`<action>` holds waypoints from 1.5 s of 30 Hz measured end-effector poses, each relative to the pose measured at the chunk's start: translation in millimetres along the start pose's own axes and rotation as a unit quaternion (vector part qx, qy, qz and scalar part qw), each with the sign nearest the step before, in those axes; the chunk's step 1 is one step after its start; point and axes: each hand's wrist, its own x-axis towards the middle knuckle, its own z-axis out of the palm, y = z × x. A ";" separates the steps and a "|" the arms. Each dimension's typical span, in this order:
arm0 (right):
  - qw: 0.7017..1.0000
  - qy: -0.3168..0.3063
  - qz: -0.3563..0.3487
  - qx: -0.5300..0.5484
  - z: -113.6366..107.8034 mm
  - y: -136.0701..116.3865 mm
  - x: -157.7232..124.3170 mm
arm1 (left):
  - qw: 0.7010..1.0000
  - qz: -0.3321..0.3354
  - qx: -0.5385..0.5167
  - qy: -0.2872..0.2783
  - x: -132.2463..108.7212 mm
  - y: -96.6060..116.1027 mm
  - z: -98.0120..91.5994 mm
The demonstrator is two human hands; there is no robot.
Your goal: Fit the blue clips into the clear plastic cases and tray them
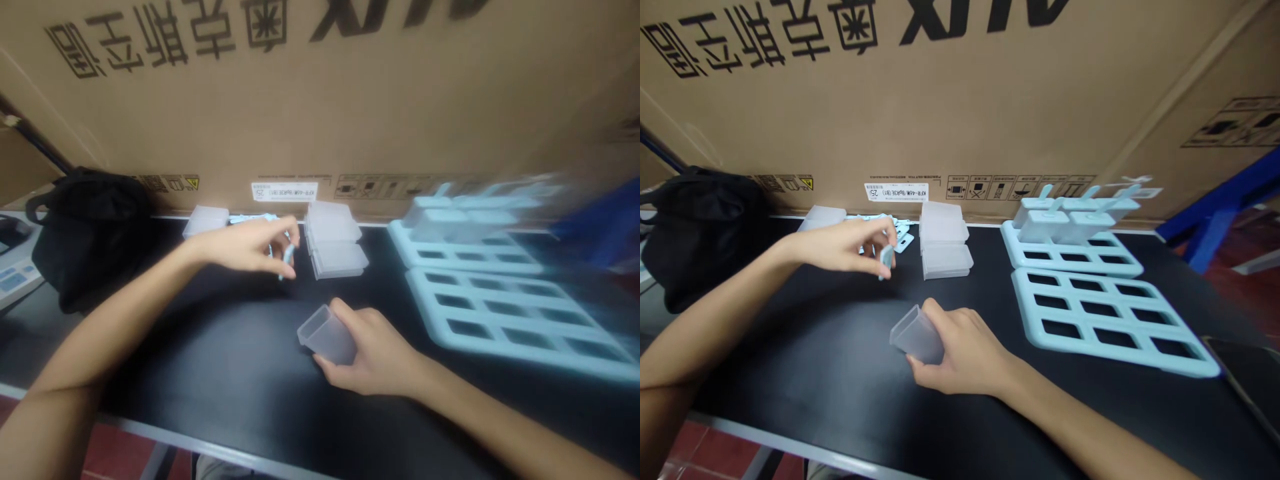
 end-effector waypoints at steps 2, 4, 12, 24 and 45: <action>1.000 -0.006 0.004 0.005 -0.3 0.0 -0.3 | 0.994 -0.018 0.063 0.082 -2.2 -16.9 -14.2; 1.000 -0.010 0.008 0.005 -0.3 0.1 -0.1 | 0.986 -0.032 0.108 0.124 -3.0 -34.2 -23.2; 1.000 -0.018 0.017 0.006 -0.5 -0.7 1.1 | 0.956 -0.116 0.231 0.142 4.1 -79.9 -18.5; 1.000 -0.009 0.013 -0.005 -1.7 -0.9 -1.4 | 0.993 -0.017 0.115 0.025 1.0 -4.9 7.1; 0.907 0.307 -0.116 -0.265 -52.6 37.1 6.8 | 0.931 0.049 -0.221 0.287 40.1 -11.3 93.0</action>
